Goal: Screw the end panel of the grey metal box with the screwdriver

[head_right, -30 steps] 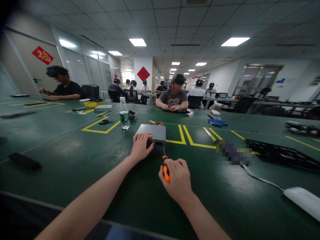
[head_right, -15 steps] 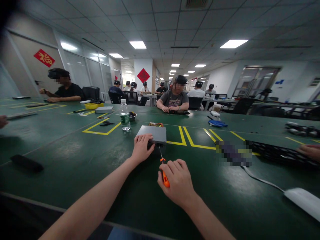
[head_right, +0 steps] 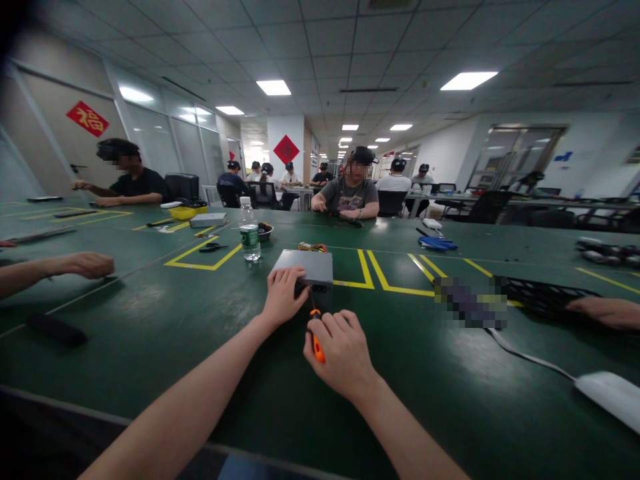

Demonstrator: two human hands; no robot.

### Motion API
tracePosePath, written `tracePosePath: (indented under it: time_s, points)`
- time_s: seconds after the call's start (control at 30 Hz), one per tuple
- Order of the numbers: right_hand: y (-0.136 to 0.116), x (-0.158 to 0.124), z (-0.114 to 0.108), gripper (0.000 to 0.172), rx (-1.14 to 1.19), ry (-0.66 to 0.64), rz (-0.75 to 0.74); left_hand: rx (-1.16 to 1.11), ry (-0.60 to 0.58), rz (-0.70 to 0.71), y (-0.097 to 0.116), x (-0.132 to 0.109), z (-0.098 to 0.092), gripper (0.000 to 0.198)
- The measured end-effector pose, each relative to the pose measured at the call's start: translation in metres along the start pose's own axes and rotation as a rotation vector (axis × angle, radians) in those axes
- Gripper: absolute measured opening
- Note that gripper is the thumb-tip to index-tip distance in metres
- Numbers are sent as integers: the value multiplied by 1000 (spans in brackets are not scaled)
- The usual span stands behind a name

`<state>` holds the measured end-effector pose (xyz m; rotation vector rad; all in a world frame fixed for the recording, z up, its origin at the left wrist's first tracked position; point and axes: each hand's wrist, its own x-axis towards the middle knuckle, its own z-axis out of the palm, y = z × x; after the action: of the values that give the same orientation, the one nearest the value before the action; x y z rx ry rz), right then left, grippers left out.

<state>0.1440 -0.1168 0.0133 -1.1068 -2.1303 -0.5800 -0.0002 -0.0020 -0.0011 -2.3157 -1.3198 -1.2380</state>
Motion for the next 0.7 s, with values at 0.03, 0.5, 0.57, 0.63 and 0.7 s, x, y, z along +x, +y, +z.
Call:
tracePosePath:
  time_s: [0.03, 0.5, 0.57, 0.63, 0.7]
  points:
    - [0, -1, 0, 13, 5, 3, 8, -1, 1, -1, 0, 0, 0, 24]
    - [-4, -5, 8, 14, -30, 44, -12, 17, 24, 10, -1, 0, 2, 25]
    - [-8, -4, 7, 15, -48, 30, -14, 16, 28, 12, -1, 0, 2, 24]
    - [-10, -2, 7, 14, -37, 9, 33, 15, 30, 14, 0, 0, 2, 23]
    - [-9, -2, 6, 18, -1, 2, 89, 13, 31, 12, 0, 0, 1, 22]
